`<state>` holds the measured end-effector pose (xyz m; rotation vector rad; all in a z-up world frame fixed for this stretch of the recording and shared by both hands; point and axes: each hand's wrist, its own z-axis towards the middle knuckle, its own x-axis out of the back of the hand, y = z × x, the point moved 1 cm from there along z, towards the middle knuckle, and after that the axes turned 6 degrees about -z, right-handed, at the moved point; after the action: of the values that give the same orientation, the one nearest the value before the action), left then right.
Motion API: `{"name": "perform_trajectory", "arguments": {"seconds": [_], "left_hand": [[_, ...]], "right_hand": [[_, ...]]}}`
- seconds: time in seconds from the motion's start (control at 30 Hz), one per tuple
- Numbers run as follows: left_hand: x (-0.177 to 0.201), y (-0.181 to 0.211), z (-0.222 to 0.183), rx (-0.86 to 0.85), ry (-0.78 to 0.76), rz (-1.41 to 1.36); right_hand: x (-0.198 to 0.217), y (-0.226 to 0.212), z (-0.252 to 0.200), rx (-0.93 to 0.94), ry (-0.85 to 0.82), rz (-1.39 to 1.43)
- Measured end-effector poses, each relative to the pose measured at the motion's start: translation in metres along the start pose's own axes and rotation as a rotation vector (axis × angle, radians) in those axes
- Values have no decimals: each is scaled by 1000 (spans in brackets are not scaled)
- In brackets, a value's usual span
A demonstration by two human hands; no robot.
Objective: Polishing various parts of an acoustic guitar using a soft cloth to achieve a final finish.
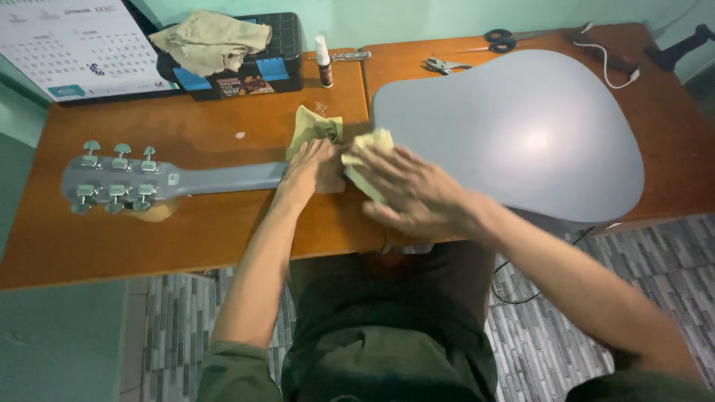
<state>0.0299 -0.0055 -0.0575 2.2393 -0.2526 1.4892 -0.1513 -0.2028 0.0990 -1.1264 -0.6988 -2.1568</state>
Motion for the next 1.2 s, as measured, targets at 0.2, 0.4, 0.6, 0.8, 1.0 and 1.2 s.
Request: {"name": "perform_trajectory", "arguments": {"seconds": [0.2, 0.4, 0.6, 0.8, 1.0, 1.2], "left_hand": [[-4, -8, -4, -62, 83, -32], [-1, 9, -2, -103, 271, 167], [-75, -52, 25, -635, 787, -440], [-23, -9, 16, -211, 267, 77], [-137, -94, 112, -134, 190, -250], [-53, -47, 48, -187, 114, 145]], "right_hand": [[11, 40, -92, -8, -101, -214], [6, 77, -10, -504, -563, 247], [-13, 67, -1, 225, -442, 325], [-60, 174, -34, 96, -418, -40], [4, 50, -49, 78, -197, 73], [-34, 207, -192, -211, -387, -472]]}}
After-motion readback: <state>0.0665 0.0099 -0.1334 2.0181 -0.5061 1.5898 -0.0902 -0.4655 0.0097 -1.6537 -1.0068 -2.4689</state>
